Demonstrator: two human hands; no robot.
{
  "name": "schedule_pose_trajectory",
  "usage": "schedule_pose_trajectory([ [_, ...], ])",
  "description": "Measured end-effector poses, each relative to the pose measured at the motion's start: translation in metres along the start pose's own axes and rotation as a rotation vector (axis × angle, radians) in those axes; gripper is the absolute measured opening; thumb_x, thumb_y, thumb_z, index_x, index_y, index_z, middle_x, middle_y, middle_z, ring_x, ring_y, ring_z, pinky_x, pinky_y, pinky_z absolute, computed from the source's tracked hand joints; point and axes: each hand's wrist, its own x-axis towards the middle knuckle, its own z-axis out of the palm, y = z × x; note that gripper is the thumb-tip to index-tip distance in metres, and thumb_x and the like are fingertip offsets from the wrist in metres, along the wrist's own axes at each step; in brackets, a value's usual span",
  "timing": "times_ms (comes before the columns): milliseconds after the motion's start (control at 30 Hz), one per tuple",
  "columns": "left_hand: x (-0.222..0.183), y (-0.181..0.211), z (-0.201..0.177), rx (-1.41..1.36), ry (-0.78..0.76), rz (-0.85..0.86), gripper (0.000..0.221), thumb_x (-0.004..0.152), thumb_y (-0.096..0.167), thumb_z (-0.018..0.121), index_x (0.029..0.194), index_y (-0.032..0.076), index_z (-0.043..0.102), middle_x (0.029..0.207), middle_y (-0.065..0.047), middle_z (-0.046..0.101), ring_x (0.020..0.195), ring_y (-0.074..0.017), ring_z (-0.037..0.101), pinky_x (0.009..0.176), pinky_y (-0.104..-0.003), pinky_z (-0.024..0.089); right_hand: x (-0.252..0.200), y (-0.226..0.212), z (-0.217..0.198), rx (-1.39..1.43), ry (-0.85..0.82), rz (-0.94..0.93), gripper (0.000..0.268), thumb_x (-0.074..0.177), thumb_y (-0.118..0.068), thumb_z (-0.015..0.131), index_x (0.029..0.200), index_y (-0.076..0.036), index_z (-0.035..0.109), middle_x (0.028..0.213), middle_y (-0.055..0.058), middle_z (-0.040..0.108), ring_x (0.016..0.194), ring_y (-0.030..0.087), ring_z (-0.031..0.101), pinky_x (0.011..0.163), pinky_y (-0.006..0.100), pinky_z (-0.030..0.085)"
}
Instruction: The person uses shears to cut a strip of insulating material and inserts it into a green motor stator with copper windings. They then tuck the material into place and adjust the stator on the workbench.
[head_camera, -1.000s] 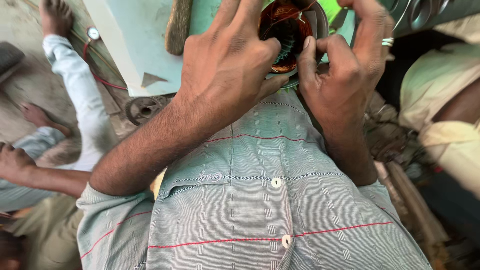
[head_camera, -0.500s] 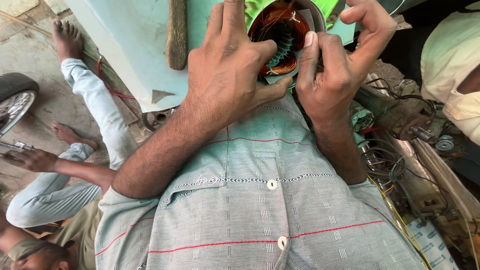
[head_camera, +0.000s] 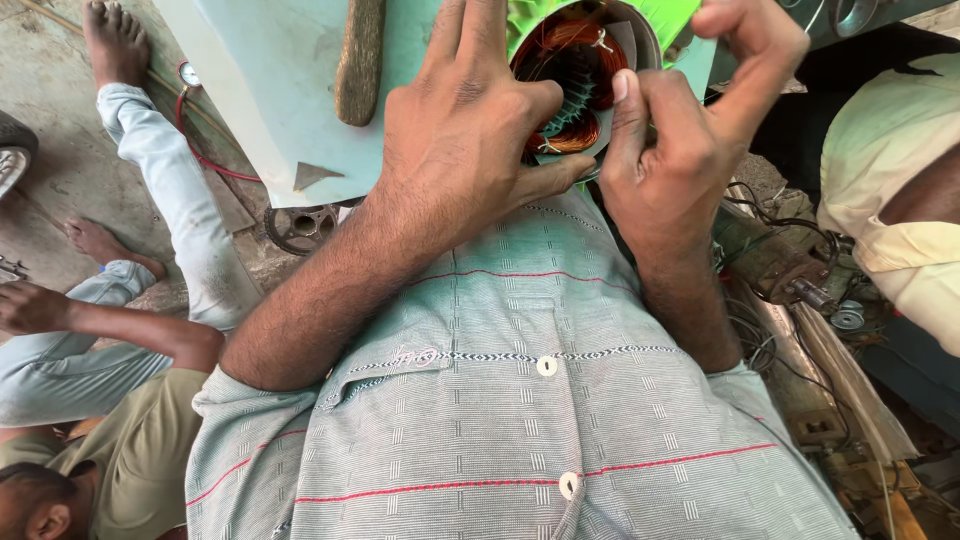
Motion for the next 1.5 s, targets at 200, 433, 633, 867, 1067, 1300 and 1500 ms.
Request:
schedule_pose_trajectory([
  [200,0.000,0.002,0.001,0.020,-0.007,-0.027,0.047,0.078,0.056,0.091,0.096,0.013,0.082,0.138,-0.023,0.045,0.128,-0.0351,0.051,0.076,-0.045,0.061,0.005,0.001,-0.003,-0.001,-0.030,-0.007,0.022,0.109,-0.003,0.082,0.098,0.006,0.066,0.130,0.018,0.039,0.127,0.029,0.046,0.110,0.045,0.041],
  [433,-0.011,0.006,-0.027,-0.023,0.194,0.067,0.060,0.077,0.059,0.091,0.114,0.013,0.082,0.125,-0.019,0.056,0.118,-0.0364,0.054,0.087,-0.050,0.056,0.012,0.011,-0.023,0.173,-0.051,0.058,0.040,0.101,-0.027,0.089,0.093,0.003,0.064,0.129,0.022,0.038,0.124,0.034,0.051,0.090,0.042,0.054],
  [633,-0.049,0.044,-0.061,-0.545,0.506,-0.241,0.047,0.099,0.047,0.070,0.118,0.004,0.073,0.113,-0.009,0.062,0.085,-0.0179,0.056,0.069,-0.022,0.043,0.010,0.018,-0.058,0.147,0.070,-0.152,0.037,0.102,-0.032,0.083,0.112,0.000,0.068,0.137,0.017,0.043,0.122,0.023,0.057,0.084,0.040,0.056],
  [867,-0.027,0.090,0.011,-0.665,0.849,0.008,0.039,0.113,0.045,0.056,0.113,0.007,0.067,0.117,-0.006,0.052,0.094,-0.0103,0.051,0.082,-0.025,0.043,0.017,0.004,-0.051,0.542,-0.220,-0.652,0.038,0.089,-0.023,0.086,0.102,0.003,0.062,0.105,0.019,0.066,0.091,0.033,0.070,0.078,0.042,0.060],
  [1067,-0.017,0.096,0.033,-0.749,0.715,-0.031,0.043,0.117,0.047,0.054,0.123,0.006,0.061,0.121,-0.005,0.051,0.101,-0.0087,0.052,0.089,-0.022,0.047,0.022,0.019,-0.050,0.703,-0.247,-0.524,0.028,0.090,-0.011,0.080,0.106,0.004,0.062,0.105,0.022,0.066,0.094,0.033,0.069,0.081,0.039,0.058],
  [1300,-0.014,0.102,0.033,-1.102,0.629,-0.099,0.036,0.118,0.020,0.061,0.146,0.002,0.047,0.121,-0.002,0.058,0.103,-0.0058,0.055,0.095,-0.019,0.047,0.003,0.050,-0.046,0.879,-0.318,-0.013,0.019,0.114,-0.012,0.066,0.118,0.005,0.059,0.101,0.010,0.074,0.085,0.009,0.072,0.075,0.024,0.060],
  [1500,-0.014,0.084,0.039,-1.003,0.705,-0.049,0.032,0.115,0.006,0.066,0.142,0.002,0.048,0.124,-0.005,0.062,0.113,-0.0105,0.064,0.100,-0.026,0.059,0.008,0.053,-0.043,0.954,-0.321,-0.061,0.036,0.111,-0.010,0.072,0.130,0.004,0.046,0.112,0.016,0.074,0.094,0.014,0.073,0.074,0.026,0.060],
])
